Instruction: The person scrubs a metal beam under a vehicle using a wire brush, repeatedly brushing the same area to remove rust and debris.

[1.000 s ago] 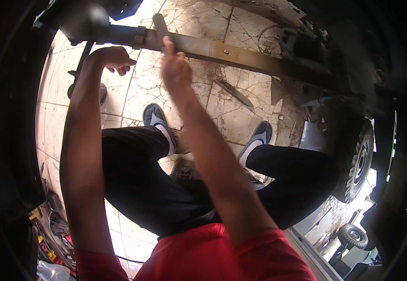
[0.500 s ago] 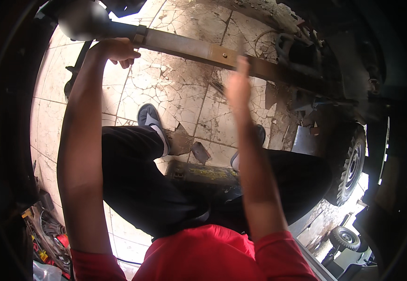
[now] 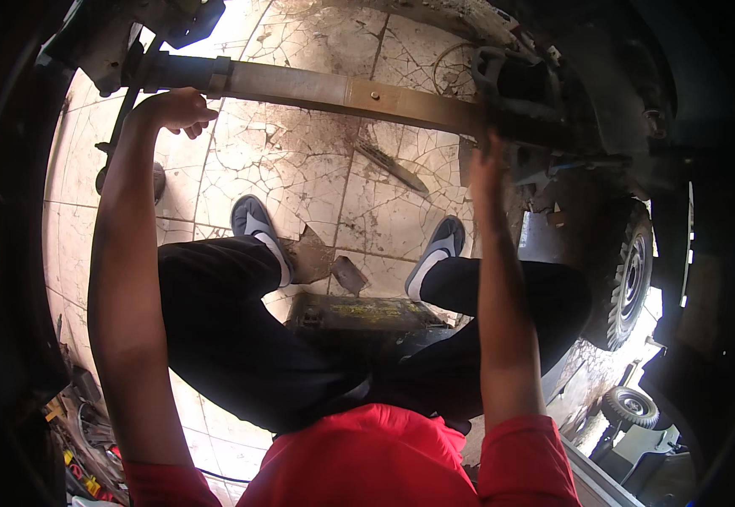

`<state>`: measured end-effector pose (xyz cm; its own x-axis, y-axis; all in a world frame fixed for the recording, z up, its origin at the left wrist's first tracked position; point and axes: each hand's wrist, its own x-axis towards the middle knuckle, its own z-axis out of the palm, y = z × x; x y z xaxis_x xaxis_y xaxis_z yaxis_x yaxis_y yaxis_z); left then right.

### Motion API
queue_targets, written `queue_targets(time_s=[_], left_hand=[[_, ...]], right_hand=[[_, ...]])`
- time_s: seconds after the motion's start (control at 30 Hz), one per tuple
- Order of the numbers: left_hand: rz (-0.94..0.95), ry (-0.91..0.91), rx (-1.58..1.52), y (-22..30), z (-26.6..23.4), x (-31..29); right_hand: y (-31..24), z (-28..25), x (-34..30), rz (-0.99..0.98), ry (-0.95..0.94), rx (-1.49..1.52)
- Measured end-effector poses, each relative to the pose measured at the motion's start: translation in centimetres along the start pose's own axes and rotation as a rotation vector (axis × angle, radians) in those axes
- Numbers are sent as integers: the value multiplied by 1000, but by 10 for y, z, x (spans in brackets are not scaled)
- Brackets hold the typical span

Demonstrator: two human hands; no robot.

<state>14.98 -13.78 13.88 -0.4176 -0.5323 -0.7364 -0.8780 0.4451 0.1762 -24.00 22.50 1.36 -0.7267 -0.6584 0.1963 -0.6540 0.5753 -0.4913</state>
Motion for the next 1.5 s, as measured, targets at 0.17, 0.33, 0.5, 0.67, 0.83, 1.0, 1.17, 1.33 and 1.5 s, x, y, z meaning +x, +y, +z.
queue_targets(time_s=[0.17, 0.33, 0.5, 0.67, 0.83, 1.0, 1.17, 1.33, 1.5], left_hand=[[19, 29, 3, 15, -6, 0], [44, 23, -24, -13, 1, 9], [-30, 16, -31, -9, 4, 4], [-14, 10, -21, -8, 3, 4], [34, 39, -37, -3, 1, 7], [59, 51, -62, -12, 5, 14], [56, 25, -95, -21, 4, 13], [189, 71, -149, -24, 7, 58], [200, 95, -265, -45, 15, 43]], right_hand=[[-18, 9, 8, 220, 24, 14], [-234, 90, -50, 15, -349, 226], [-293, 111, -56, -214, -356, 135], [-161, 57, -29, 37, -368, 167], [-24, -27, 12, 149, 6, -208], [-59, -11, -3, 32, -87, -227], [-43, 6, -7, -187, 68, -184], [24, 22, 21, -177, 250, -32], [-54, 9, -15, -18, -113, -196]])
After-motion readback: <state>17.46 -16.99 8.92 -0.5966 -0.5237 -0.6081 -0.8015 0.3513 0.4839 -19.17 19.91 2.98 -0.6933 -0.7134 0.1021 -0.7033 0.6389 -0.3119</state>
